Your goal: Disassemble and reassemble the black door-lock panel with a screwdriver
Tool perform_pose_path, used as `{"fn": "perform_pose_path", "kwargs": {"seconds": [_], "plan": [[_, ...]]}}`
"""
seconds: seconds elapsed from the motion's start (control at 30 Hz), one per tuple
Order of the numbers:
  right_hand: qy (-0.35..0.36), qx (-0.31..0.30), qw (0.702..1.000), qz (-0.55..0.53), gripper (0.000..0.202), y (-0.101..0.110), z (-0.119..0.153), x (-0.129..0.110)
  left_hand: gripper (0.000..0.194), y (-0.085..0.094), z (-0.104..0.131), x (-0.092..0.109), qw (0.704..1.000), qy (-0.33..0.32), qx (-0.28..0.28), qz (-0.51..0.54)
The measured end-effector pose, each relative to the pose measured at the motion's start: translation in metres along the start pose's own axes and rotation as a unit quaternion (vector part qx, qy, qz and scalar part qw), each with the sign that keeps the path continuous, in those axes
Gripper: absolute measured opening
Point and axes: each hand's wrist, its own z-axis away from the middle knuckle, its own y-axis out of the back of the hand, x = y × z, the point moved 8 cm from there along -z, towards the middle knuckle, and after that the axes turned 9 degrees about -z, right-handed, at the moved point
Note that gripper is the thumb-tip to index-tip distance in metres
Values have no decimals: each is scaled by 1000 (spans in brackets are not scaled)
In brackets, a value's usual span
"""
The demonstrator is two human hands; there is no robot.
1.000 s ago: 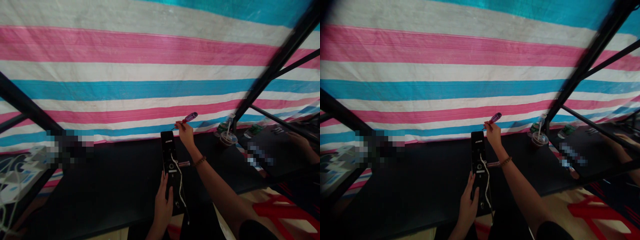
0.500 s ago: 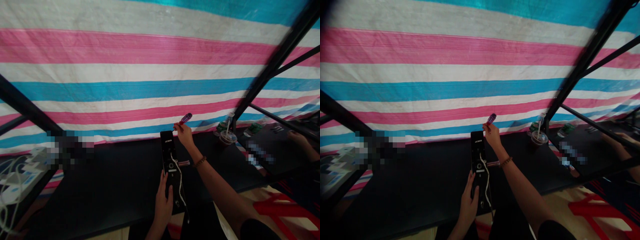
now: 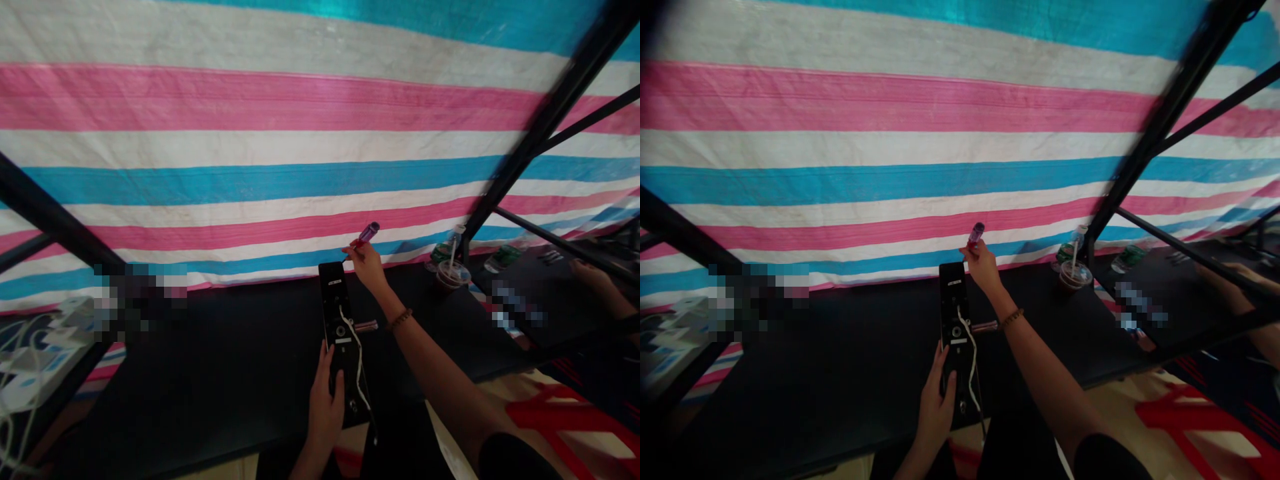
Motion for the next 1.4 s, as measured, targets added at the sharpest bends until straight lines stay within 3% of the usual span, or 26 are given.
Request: {"fn": "perform_pose_path", "kwargs": {"seconds": [0.33,0.6,0.83,1.03,1.13,1.23,1.4], "plan": [[26,-2,999,-19,29,-8,2,-5,48,1,0,2,1000,4,1,-2],[7,33,999,20,26,-1,0,-1,49,1,0,2,1000,14,-1,-3],[11,19,1000,-2,31,3,3,-8,48,2,-1,3,1000,10,6,-1],[0,92,990,-104,33,26,21,-31,48,4,-1,-1,1000,17,13,19],[-18,131,972,-195,28,37,39,-42,49,17,-7,1,998,39,44,36],[-77,131,950,-274,24,37,61,-44,53,39,-21,17,991,81,71,74],[-164,130,911,-356,17,28,105,-47,55,77,-54,79,978,80,85,173]]}}
